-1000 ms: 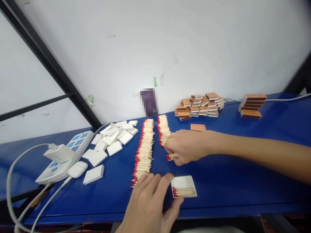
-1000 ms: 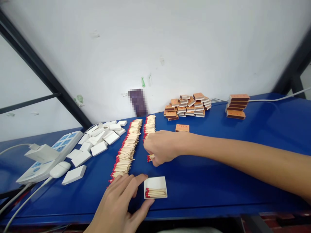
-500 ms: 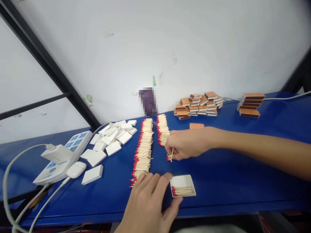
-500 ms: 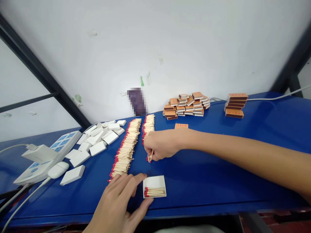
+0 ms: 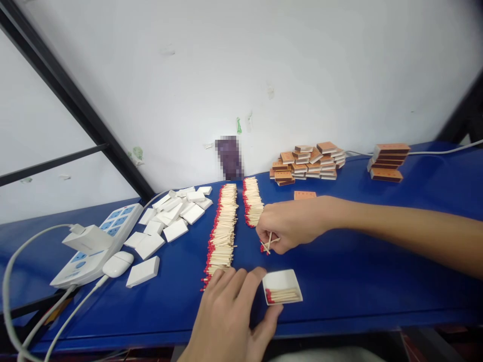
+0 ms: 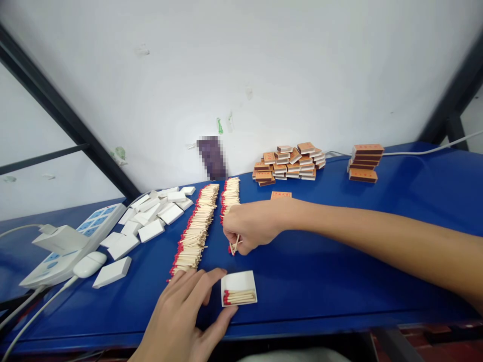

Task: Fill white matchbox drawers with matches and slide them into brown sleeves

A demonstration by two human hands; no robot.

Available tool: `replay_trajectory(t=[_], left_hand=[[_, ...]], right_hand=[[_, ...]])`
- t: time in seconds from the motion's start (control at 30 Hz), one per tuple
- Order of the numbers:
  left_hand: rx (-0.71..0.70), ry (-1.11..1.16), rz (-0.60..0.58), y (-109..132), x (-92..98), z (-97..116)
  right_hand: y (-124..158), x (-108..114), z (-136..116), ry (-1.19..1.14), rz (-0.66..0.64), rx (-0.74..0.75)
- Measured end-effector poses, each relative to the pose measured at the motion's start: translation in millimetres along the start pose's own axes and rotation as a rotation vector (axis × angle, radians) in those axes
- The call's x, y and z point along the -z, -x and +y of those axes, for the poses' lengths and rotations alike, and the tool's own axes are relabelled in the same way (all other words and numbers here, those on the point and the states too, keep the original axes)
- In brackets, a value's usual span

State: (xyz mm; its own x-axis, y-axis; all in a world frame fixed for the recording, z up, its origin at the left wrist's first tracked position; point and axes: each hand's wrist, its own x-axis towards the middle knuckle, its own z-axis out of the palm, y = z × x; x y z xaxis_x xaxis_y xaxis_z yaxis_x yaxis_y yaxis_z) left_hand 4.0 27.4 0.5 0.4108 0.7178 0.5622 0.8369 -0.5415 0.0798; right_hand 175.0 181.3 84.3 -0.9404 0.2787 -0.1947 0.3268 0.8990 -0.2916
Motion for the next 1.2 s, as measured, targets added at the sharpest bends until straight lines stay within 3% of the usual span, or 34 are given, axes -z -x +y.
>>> replay_trajectory(t=[0.27, 0.6, 0.77, 1.2], left_hand=[[0.073, -0.039, 0.042, 1.7, 0.0, 0.0], [0.121, -0.045, 0.004, 3.2, -0.4, -1.2], [0.114, -0.04, 0.029, 0.6, 0.1, 0.0], [0.113, -0.025, -0.01, 1.7, 1.3, -0.3]], right_hand=[[3.7, 1.1, 5.9, -0.095, 0.001, 0.127], [10.6, 0.3, -14.4, -0.201, -0.079, 0.188], [14.6, -8.0, -30.4, -0.038, -0.008, 0.139], [23.4, -9.1, -46.8, 0.254, -0.064, 0.071]])
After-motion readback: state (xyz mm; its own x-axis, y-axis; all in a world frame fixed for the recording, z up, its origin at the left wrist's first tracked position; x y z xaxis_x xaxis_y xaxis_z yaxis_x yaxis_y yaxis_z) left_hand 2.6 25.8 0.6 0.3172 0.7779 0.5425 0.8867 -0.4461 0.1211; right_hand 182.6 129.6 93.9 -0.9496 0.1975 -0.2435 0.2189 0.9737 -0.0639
